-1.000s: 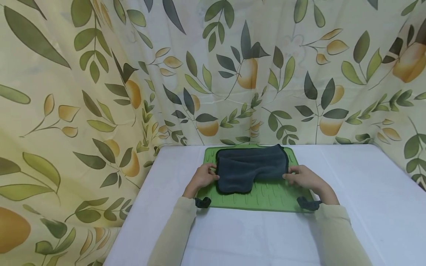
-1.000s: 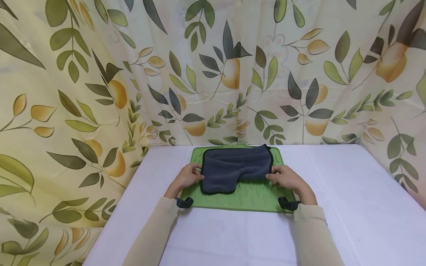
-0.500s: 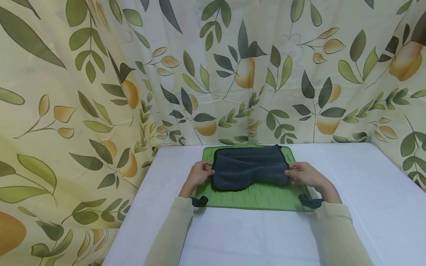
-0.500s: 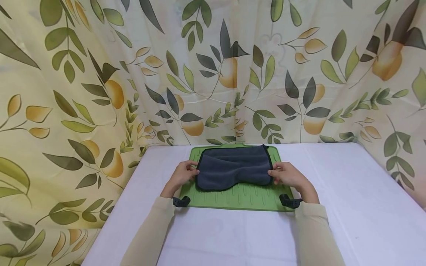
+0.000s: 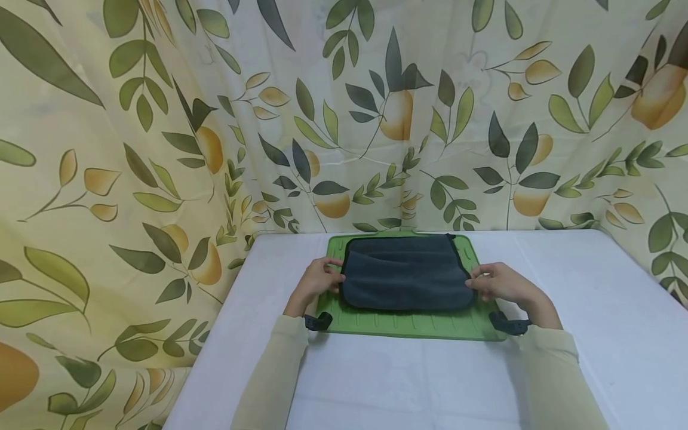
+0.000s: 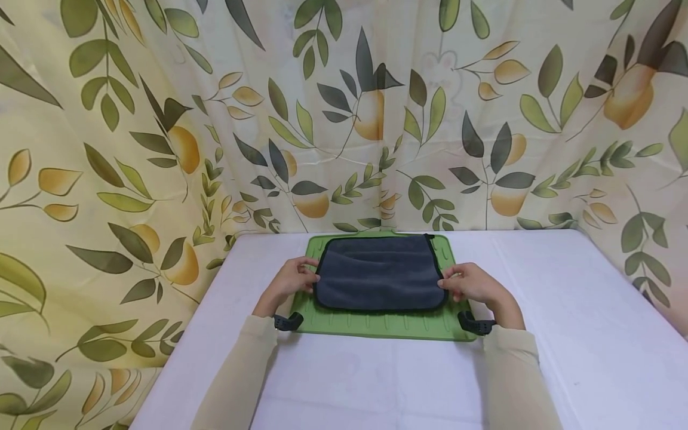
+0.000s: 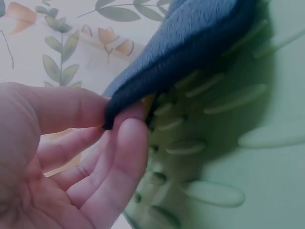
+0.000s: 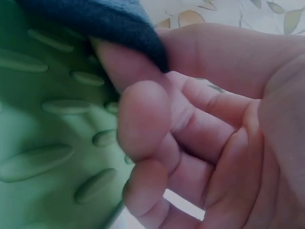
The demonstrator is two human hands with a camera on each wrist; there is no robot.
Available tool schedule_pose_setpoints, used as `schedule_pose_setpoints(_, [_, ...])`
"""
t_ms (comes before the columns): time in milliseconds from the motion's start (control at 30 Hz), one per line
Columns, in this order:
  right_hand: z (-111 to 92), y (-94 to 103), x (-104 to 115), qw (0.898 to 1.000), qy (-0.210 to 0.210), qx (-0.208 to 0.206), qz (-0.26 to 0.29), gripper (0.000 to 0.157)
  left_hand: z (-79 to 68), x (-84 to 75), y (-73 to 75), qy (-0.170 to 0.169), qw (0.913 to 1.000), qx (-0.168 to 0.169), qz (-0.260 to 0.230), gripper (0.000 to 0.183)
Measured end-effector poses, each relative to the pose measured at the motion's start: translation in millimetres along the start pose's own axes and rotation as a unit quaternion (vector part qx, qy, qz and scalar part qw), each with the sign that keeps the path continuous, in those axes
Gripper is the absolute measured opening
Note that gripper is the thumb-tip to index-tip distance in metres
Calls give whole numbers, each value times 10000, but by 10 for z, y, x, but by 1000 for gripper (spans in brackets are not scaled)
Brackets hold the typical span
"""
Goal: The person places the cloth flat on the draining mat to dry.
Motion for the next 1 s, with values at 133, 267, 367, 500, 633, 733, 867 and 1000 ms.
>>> schedule_pose_setpoints(133, [11,-68,-42,9996,-93,277,-53,30,-15,54,-53,198,9994,294,15,41])
schedule_pose_setpoints(267, [18,-114,-77,9989,-180,427,-74,29,-30,103,-104,382,9975,566,174,46])
schedule_pose_setpoints(367, [23,-133,-96,9985,-217,502,-99,27,-41,127,-143,472,9952,783,342,56])
schedule_pose_setpoints(500, [24,-154,-103,9979,-195,604,-152,21,-56,133,-182,521,9923,993,530,68])
schedule_pose_setpoints(633, [11,-163,-95,9971,-163,699,-244,17,-73,94,-189,504,9915,1097,492,72])
schedule_pose_setpoints(733, [-9,-167,-68,9964,-79,794,-294,18,-96,50,-174,475,9914,1172,324,73])
schedule_pose_setpoints(867, [-32,-175,-44,9958,-46,880,-246,17,-129,20,-156,466,9904,1293,149,73])
schedule_pose_setpoints(1000, [-30,-210,-58,9944,-77,1043,-155,16,-155,56,-169,524,9876,1444,335,76])
Point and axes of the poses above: each hand's wrist, its own z-axis towards the middle knuckle, its own y-axis out of the back of the hand, x = y × z, the point moved 9 cm from there along z, towards the middle knuckle, and after that the axes turned 3 degrees about x, right-handed, at the moved point
